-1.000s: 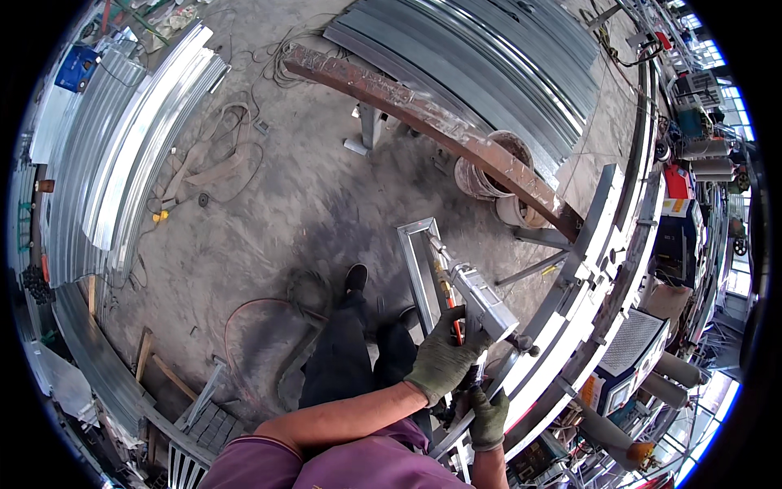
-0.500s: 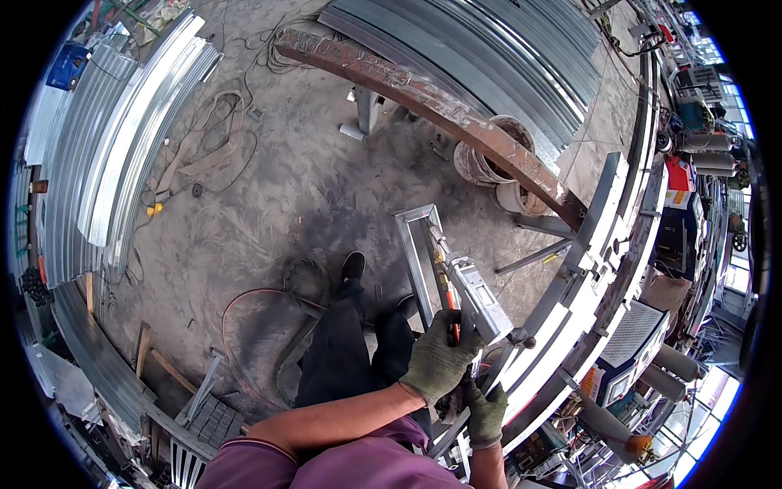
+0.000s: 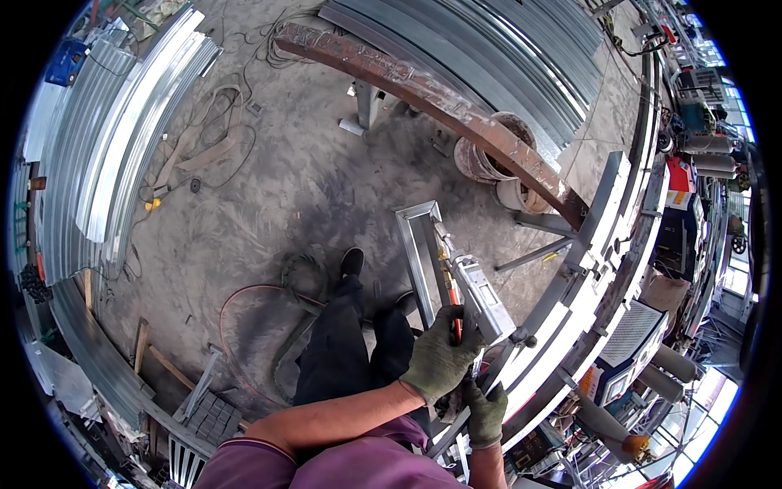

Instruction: The person aligns and welds metal frame components using a handheld welding torch. They position rectangular metal pieces on a workbench, weld joints, and reposition the assembly to complete additional welds.

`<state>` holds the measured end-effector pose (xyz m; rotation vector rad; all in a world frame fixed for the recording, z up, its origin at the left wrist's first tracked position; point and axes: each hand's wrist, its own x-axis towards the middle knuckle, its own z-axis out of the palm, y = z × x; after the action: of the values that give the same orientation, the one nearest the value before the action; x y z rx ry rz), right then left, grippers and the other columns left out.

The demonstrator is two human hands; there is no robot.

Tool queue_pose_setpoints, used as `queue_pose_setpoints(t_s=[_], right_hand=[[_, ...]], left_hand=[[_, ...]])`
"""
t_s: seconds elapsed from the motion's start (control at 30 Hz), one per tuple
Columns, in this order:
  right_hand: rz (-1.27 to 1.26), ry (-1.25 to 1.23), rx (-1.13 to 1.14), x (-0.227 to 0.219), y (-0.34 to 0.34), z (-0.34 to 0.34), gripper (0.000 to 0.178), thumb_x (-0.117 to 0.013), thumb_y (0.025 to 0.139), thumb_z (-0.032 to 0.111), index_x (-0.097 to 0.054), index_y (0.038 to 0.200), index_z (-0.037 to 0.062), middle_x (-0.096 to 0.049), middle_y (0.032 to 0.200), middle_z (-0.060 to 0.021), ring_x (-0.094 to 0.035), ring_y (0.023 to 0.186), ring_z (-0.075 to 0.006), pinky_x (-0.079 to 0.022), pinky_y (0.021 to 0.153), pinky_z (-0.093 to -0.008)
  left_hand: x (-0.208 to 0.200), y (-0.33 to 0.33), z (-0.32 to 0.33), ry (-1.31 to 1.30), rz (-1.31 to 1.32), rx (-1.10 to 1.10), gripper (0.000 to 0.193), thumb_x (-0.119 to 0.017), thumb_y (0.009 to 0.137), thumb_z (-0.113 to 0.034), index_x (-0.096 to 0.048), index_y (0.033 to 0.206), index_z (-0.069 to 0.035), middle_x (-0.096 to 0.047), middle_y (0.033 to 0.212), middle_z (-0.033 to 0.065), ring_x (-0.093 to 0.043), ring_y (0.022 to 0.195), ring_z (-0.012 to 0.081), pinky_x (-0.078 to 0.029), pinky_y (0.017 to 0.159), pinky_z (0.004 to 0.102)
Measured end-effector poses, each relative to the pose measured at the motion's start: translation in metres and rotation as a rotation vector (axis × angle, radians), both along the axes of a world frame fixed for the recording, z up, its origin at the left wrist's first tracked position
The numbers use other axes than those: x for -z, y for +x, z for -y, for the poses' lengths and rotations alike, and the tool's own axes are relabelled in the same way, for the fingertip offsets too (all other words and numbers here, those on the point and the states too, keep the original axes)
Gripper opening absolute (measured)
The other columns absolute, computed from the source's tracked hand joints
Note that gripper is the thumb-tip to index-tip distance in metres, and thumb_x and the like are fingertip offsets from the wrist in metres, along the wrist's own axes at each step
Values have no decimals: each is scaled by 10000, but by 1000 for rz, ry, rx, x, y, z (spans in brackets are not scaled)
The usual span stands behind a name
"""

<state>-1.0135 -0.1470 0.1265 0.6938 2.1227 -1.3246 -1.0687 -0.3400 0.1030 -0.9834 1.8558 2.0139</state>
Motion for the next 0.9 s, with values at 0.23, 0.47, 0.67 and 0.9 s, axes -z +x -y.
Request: queue_pose_setpoints(t_s=[0.23, 0.47, 0.67, 0.9], right_hand=[[25, 9, 13, 3, 1, -4, 171, -800, 986, 96, -720, 1103, 0, -762, 915, -35, -698, 782, -116, -555, 686, -288], [-17, 3, 31, 2, -1, 4, 183, -816, 1012, 151, -665, 1019, 47, -693, 834, -2, -641, 733, -96, -512, 646, -288], [0, 23, 0, 0, -3, 3, 191, -812, 1013, 158, -715, 1101, 18, -723, 877, -4, -653, 766, -92, -525, 673, -284], [-7, 15, -2, -1, -3, 0, 216, -789, 1003, 133, -741, 1158, -9, -752, 925, -17, -663, 785, -96, -537, 699, -290]], left_hand=[[2, 0, 0, 7, -20, -13, 597, -835, 973, -450, -625, 1351, -40, -759, 896, 129, -772, 780, 224, -592, 715, 369], [3, -1, 0, 50, 23, 11, 576, -832, 982, -432, -629, 1352, -41, -751, 875, 112, -759, 769, 183, -586, 707, 351], [2, -2, 2, 42, 20, 22, 572, -823, 994, -444, -627, 1354, -45, -741, 838, 79, -739, 752, 151, -580, 699, 337], [6, 1, -3, 58, -23, -18, 541, -824, 999, -437, -628, 1335, -61, -696, 786, 39, -656, 695, 89, -541, 662, 306]])
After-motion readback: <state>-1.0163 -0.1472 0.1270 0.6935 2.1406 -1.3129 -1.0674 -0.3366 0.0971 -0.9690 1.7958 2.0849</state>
